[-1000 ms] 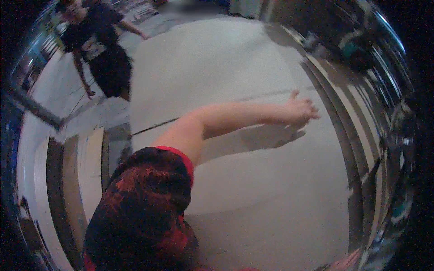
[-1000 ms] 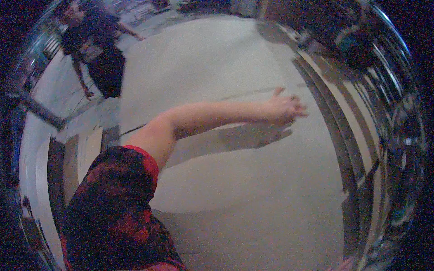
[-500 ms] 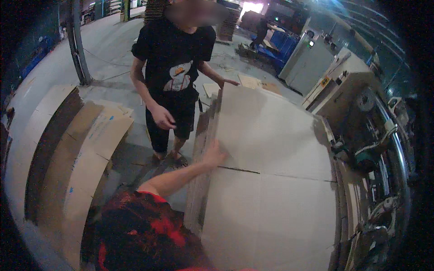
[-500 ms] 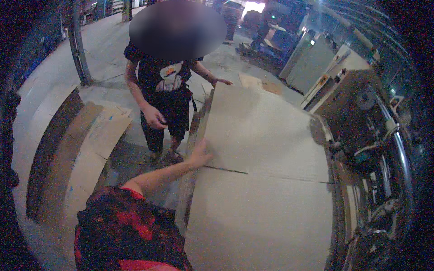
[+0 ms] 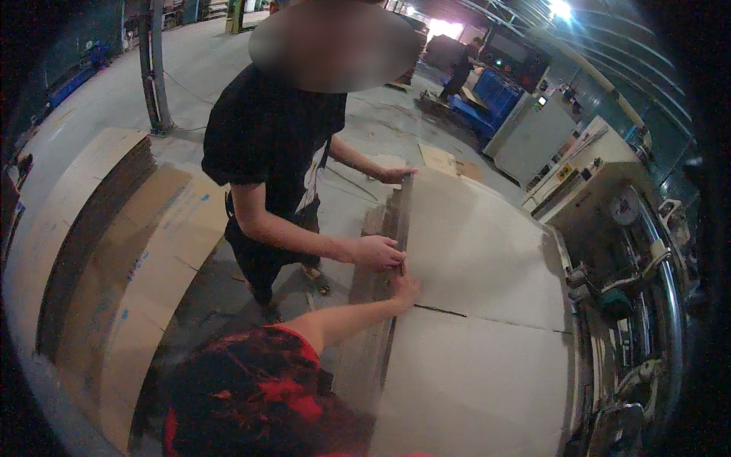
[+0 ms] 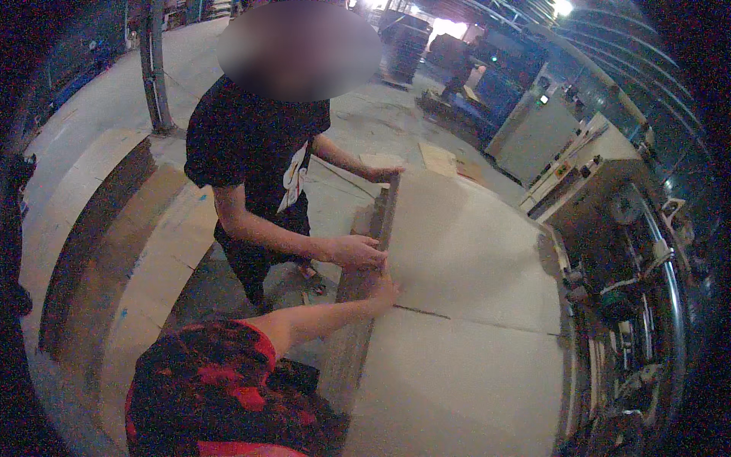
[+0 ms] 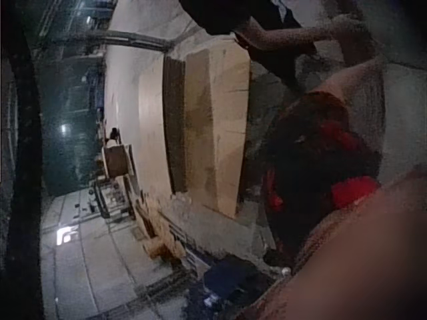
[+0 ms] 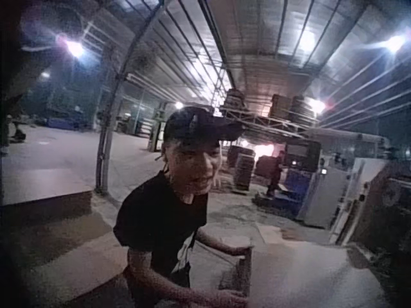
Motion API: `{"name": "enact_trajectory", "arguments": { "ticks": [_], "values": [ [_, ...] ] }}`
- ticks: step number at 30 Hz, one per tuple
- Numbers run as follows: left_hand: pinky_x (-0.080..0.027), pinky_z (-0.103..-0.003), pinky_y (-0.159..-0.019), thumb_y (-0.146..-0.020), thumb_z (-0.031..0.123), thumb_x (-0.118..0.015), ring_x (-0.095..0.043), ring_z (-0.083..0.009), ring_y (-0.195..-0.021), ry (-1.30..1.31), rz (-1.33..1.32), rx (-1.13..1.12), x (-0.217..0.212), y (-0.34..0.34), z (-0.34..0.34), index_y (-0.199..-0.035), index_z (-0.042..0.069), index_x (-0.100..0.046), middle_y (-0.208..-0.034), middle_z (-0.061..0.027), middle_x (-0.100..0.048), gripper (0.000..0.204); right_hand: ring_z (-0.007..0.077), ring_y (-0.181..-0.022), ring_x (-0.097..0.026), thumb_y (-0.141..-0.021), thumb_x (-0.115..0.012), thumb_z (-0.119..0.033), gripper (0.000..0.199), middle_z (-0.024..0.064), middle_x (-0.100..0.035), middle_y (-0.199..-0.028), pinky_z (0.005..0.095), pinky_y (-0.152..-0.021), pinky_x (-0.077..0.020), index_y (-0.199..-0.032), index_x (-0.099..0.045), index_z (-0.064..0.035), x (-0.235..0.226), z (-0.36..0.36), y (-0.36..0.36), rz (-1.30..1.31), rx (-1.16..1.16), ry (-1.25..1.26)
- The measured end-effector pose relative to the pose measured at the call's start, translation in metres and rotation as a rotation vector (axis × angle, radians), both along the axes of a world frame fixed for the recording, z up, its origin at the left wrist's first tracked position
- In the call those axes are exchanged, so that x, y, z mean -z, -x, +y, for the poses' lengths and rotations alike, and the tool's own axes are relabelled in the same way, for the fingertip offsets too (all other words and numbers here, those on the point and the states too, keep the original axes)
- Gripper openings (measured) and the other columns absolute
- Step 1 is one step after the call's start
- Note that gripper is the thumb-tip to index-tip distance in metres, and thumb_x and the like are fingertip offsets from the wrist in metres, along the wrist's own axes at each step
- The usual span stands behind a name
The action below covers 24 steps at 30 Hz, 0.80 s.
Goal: The person repeatedly picks up flat cardboard sheets from a stack and feeds them into a machine. A coworker assists by holding the stack and handing over sheets. The person aligns each sheet and places it into the machine's intake area.
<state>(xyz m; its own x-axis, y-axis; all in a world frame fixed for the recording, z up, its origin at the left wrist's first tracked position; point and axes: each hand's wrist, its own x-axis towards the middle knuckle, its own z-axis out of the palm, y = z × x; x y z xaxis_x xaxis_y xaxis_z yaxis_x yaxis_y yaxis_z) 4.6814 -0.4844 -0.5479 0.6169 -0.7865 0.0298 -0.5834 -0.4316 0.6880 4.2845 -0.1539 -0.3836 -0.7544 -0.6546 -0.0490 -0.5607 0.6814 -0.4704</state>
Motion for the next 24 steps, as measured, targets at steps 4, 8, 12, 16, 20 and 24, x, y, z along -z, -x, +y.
{"name": "enact_trajectory", "arguments": {
  "ticks": [4,8,12,16,20,24],
  "values": [
    [-0.027,-0.049,-0.107,-0.088,0.036,-0.048,-0.029,-0.0319,-0.132,-0.039,-0.254,-0.007,0.009,0.0,-0.002,-0.146,0.005,-0.008,-0.148,-0.0121,-0.022,0.077,0.0287,-0.133,-0.031,-0.097,-0.033,-0.041,0.054,0.0111,-0.035,-0.144,0.0443,-0.11,-0.0212,-0.139,-0.036,-0.0083,0.01,-0.019,0.005,0.023,-0.102,0.029],
    [-0.026,-0.055,-0.105,-0.089,0.037,-0.048,-0.026,-0.0307,-0.133,0.032,0.06,-0.037,-0.002,-0.002,0.012,-0.145,0.004,-0.01,-0.149,-0.0107,-0.02,0.075,0.0287,-0.133,-0.031,-0.097,-0.033,-0.042,0.055,0.0112,-0.036,-0.144,0.0449,-0.11,-0.0213,-0.139,-0.036,-0.0084,0.021,-0.039,0.007,0.033,-0.186,0.047],
    [-0.026,-0.061,-0.102,-0.088,0.039,-0.049,-0.024,-0.0299,-0.134,0.057,0.045,-0.022,-0.008,-0.002,0.018,-0.144,0.004,-0.012,-0.148,-0.0108,-0.02,0.075,0.0287,-0.133,-0.031,-0.096,-0.034,-0.044,0.056,0.0112,-0.037,-0.143,0.0455,-0.109,-0.0215,-0.139,-0.037,-0.0084,0.031,-0.059,0.01,0.04,-0.257,0.07],
    [-0.026,-0.062,-0.102,-0.087,0.039,-0.051,-0.025,-0.0297,-0.134,0.04,0.017,-0.009,-0.011,0.001,0.019,-0.144,0.004,-0.011,-0.149,-0.0116,-0.019,0.078,0.0286,-0.133,-0.031,-0.096,-0.034,-0.045,0.057,0.0113,-0.038,-0.142,0.0461,-0.109,-0.0216,-0.139,-0.037,-0.0084,0.038,-0.078,0.011,0.038,-0.308,0.089],
    [-0.027,-0.061,-0.102,-0.087,0.039,-0.053,-0.025,-0.0297,-0.133,0.058,0.15,-0.074,-0.015,0.008,0.021,-0.144,0.004,-0.011,-0.148,-0.0122,-0.019,0.079,0.0286,-0.133,-0.031,-0.095,-0.034,-0.047,0.058,0.0113,-0.039,-0.142,0.0467,-0.109,-0.0218,-0.138,-0.038,-0.0085,0.045,-0.099,0.012,0.019,-0.362,0.091],
    [-0.03,-0.059,-0.1,-0.088,0.039,-0.05,-0.027,-0.0306,-0.133,0.051,0.107,-0.079,-0.011,0.011,0.019,-0.144,0.004,-0.014,-0.146,-0.0131,-0.023,0.075,0.0286,-0.133,-0.031,-0.095,-0.035,-0.048,0.059,0.0114,-0.04,-0.141,0.0473,-0.109,-0.0219,-0.138,-0.038,-0.0085,0.055,-0.126,0.014,0.009,-0.417,0.073]
  ]
}}
